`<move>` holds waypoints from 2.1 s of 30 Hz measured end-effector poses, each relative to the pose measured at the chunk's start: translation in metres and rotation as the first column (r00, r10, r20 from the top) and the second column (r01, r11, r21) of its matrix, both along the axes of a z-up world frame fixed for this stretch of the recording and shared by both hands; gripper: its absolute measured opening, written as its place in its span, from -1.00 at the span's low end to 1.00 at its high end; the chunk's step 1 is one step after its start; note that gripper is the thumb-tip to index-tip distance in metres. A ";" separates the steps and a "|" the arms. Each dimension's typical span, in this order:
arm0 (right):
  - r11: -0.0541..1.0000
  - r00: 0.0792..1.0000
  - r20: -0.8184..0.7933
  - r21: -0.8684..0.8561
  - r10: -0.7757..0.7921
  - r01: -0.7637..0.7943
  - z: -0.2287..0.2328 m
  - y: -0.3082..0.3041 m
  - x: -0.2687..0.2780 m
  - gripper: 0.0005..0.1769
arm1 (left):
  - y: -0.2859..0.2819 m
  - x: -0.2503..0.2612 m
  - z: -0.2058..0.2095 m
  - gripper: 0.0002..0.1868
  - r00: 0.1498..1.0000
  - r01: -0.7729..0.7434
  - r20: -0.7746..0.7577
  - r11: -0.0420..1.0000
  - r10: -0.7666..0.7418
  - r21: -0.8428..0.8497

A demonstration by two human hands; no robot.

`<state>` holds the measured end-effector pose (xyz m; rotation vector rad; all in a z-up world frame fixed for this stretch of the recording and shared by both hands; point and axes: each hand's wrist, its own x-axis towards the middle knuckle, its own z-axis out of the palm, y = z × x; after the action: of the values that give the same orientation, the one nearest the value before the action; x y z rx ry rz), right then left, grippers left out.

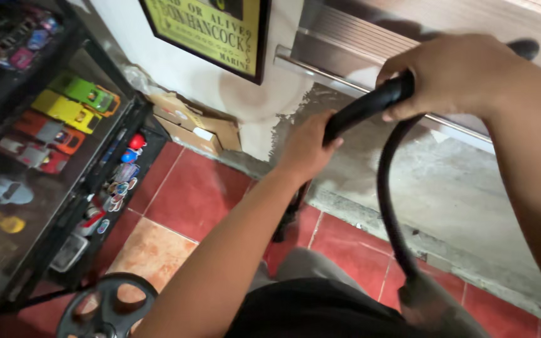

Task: The person assembles a vacuum cleaner by connecting the hose and floor attachment, then wraps a power cord around an iron before testing the vacuum on the floor.

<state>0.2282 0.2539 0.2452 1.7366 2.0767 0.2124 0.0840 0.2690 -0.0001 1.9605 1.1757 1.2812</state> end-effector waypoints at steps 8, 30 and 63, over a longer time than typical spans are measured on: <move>0.999 0.954 -0.299 -0.034 0.029 -0.041 -0.020 0.018 0.081 -0.26 | 0.026 -0.018 0.017 -0.46 0.955 0.267 -0.110 0.960 -0.276 -0.088; 0.943 0.808 -0.534 -0.322 -0.250 0.080 -0.098 -0.005 0.033 -0.49 | -0.002 -0.036 -0.034 -0.52 0.970 -0.212 -0.143 0.971 0.196 -0.111; 0.958 0.703 -0.673 0.029 0.230 -0.285 -0.208 0.029 0.016 -0.30 | -0.039 -0.050 -0.090 -0.07 0.924 -0.381 -0.069 0.893 0.376 -0.241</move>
<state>0.2442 0.2830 0.0367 1.6056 2.7949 -0.5010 0.0341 0.2301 -0.0901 1.6142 1.7049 1.2216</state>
